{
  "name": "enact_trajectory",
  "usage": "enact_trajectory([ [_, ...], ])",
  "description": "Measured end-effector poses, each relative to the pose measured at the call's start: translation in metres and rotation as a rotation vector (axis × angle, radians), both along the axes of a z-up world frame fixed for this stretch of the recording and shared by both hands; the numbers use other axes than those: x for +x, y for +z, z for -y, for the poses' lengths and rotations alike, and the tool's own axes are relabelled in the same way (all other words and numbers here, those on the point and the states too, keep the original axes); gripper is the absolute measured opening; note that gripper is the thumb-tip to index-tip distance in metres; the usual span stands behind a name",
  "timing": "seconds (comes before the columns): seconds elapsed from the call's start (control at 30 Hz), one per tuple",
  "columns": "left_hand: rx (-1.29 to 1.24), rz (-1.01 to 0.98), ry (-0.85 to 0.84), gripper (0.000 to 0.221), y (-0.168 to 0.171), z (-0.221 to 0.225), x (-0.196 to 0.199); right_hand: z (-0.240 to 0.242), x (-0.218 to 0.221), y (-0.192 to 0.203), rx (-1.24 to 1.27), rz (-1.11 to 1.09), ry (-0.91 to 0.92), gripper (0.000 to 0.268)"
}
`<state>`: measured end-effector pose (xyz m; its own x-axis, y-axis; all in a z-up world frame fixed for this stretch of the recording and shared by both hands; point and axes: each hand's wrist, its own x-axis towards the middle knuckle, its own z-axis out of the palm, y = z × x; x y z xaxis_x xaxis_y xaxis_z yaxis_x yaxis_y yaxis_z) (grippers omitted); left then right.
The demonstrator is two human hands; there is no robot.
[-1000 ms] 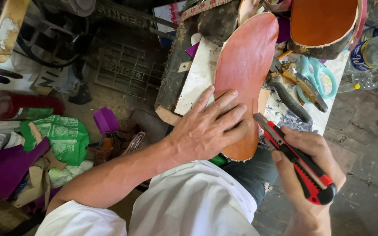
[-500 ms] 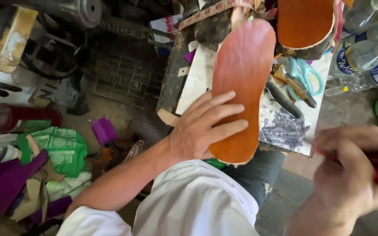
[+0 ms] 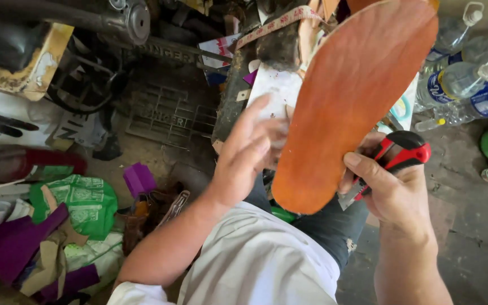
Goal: Trimming the edges of a leather shoe sole using a utility knife at a repair bench.
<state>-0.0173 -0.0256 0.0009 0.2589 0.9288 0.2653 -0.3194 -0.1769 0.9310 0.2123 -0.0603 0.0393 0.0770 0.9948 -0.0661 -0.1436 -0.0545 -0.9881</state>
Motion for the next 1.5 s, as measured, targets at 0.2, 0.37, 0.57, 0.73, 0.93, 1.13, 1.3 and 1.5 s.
enact_trajectory([
  [0.2,-0.412,0.298,-0.434,0.041,0.017,-0.011,0.011,0.009,-0.016,0.023,0.037,0.177,0.064,0.017],
  [0.37,-0.464,0.558,-0.620,0.032,-0.003,-0.018,0.023,0.009,-0.026,0.034,-0.056,0.392,-0.088,0.014],
  [0.57,-0.481,0.640,-0.630,0.030,-0.025,-0.022,0.023,0.003,-0.027,0.029,0.020,0.300,-0.009,0.005],
  [0.73,-0.439,0.563,-0.562,0.029,-0.029,-0.025,0.023,0.000,-0.021,0.022,0.018,0.186,0.033,0.007],
  [0.93,-0.481,0.578,-0.514,0.032,-0.036,-0.025,0.028,-0.002,-0.007,0.008,-0.092,0.000,0.032,0.014],
  [1.13,-0.425,0.573,-0.561,0.031,-0.037,-0.027,0.028,0.003,-0.009,0.014,0.009,0.038,0.109,0.011],
  [1.3,-0.366,0.554,-0.594,0.033,-0.050,-0.030,0.025,0.019,-0.015,0.018,0.038,0.180,0.007,0.013],
  [1.5,-0.295,0.496,-0.666,0.031,-0.040,-0.031,0.021,0.031,-0.021,0.020,0.133,0.301,-0.048,0.011],
])
